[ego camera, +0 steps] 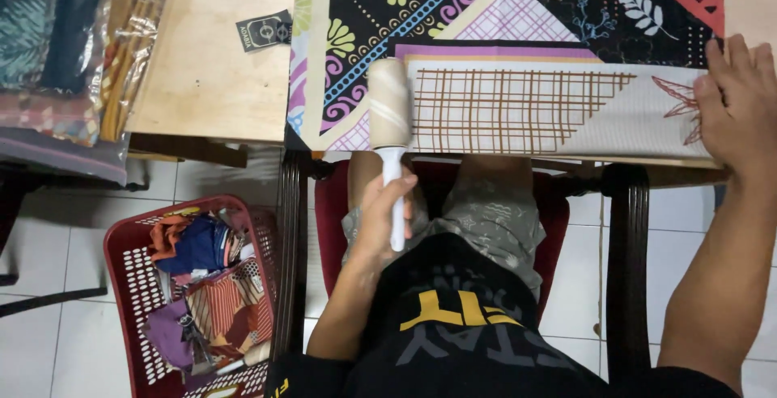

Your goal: Using a lint roller to remove dust and lint from a patterned cloth on a workstation table.

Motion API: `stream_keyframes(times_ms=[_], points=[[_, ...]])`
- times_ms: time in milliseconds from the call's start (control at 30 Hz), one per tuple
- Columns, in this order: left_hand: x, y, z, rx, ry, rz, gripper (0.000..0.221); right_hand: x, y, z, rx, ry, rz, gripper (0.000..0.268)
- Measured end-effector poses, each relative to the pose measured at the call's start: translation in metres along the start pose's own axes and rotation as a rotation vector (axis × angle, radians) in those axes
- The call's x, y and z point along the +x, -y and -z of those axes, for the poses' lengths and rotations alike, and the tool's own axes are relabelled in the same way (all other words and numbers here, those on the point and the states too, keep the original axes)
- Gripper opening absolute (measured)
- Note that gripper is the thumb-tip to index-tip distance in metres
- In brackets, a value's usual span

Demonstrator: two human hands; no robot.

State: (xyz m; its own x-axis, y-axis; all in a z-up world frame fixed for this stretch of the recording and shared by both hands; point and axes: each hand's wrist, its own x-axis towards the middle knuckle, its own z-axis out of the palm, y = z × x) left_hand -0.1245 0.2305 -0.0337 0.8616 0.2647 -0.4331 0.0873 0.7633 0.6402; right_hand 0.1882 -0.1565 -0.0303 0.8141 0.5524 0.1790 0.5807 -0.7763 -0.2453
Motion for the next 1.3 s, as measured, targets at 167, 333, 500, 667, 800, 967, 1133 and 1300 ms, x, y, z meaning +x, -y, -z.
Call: stream_keyframes(times_ms=[167,333,500,667,800,967,1133,1300], points=[[-0.008,-0.023,0.026,0.087,-0.112,-0.043,0.018,-0.001,-0.009,-0.005,0.013,-0.082,0.141,0.055],[-0.013,-0.033,0.037,-0.023,-0.124,-0.101,0.013,0.000,-0.010,-0.009,0.037,-0.040,0.046,0.060],[-0.018,-0.045,0.045,-0.112,-0.184,-0.135,0.013,-0.001,-0.014,-0.010,0.033,-0.047,0.063,0.060],[-0.024,-0.056,0.047,-0.067,-0.281,-0.196,0.013,-0.002,-0.013,-0.008,0.076,-0.050,0.071,0.060],[-0.029,-0.065,0.053,0.002,-0.323,-0.169,0.016,-0.001,0.004,0.006,0.043,-0.049,0.119,0.060],[-0.030,-0.080,0.090,0.311,-0.625,-0.378,0.018,0.000,0.009,0.012,-0.120,-0.045,0.110,0.056],[-0.063,-0.110,-0.003,0.956,-0.597,-0.376,0.032,0.000,0.003,0.008,-0.059,-0.043,0.068,0.057],[-0.023,-0.086,-0.092,1.567,-0.295,-0.081,0.053,0.000,0.008,0.010,0.038,-0.060,0.118,0.054]])
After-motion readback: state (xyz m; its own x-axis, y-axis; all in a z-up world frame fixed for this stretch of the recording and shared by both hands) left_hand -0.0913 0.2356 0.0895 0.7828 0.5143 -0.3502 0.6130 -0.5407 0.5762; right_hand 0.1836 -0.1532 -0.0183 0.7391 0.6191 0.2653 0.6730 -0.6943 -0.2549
